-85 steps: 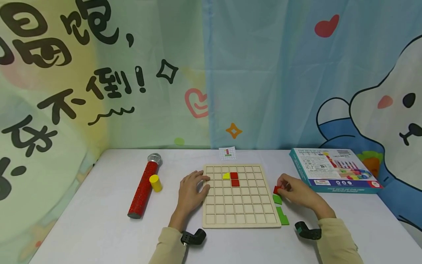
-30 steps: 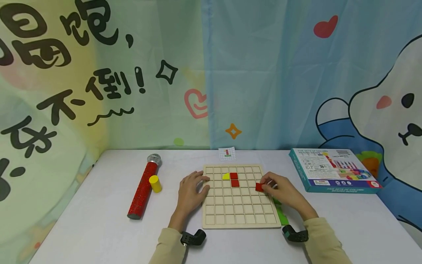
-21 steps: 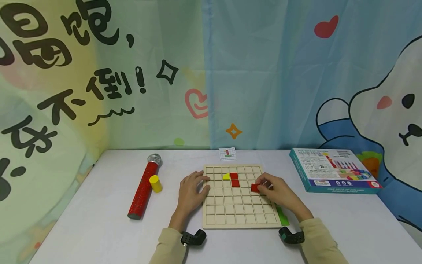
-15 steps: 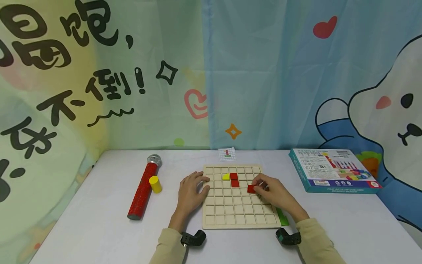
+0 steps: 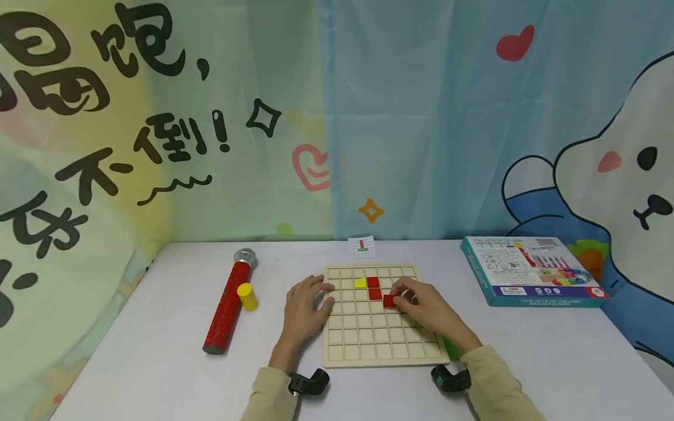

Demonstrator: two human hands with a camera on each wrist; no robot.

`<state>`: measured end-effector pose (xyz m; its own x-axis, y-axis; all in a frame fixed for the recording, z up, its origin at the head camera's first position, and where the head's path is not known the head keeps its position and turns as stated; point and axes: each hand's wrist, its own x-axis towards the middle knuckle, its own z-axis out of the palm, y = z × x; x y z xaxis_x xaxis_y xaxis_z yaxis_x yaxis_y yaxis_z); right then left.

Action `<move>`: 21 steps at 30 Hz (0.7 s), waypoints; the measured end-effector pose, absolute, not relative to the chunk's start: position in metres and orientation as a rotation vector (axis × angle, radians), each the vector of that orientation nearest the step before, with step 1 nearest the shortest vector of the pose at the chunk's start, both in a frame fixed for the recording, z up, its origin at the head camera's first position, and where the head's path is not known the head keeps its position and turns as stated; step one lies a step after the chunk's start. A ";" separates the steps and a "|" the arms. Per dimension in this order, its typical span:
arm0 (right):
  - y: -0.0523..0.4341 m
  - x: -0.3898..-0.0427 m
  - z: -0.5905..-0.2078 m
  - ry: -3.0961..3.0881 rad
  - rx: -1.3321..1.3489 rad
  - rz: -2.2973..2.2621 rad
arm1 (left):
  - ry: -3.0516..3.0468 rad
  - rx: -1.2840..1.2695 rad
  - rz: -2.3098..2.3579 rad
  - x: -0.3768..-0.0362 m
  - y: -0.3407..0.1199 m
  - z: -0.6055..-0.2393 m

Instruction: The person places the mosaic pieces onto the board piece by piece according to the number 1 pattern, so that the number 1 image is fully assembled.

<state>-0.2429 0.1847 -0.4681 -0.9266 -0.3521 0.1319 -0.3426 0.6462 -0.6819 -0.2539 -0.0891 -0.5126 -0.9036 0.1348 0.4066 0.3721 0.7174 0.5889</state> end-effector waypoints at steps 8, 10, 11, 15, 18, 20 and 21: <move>0.172 -0.247 -0.469 2.819 -0.673 -1.195 | -2.595 -0.394 -1.018 -0.254 -0.089 -0.512; 0.170 -0.248 -0.470 2.835 -0.698 -1.170 | -2.596 -0.397 -1.019 -0.254 -0.088 -0.512; 0.169 -0.248 -0.471 2.847 -0.708 -1.147 | -2.598 -0.396 -1.016 -0.254 -0.088 -0.513; 0.165 -0.247 -0.472 2.910 -0.746 -1.015 | -2.597 -0.393 -1.004 -0.254 -0.088 -0.513; 0.163 -0.246 -0.471 2.932 -0.766 -0.946 | -2.593 -0.389 -0.993 -0.254 -0.088 -0.512; 0.162 -0.245 -0.472 2.944 -0.786 -0.914 | -2.593 -0.387 -0.988 -0.254 -0.089 -0.512; 0.161 -0.245 -0.472 2.942 -0.790 -0.910 | -2.595 -0.386 -0.988 -0.254 -0.089 -0.512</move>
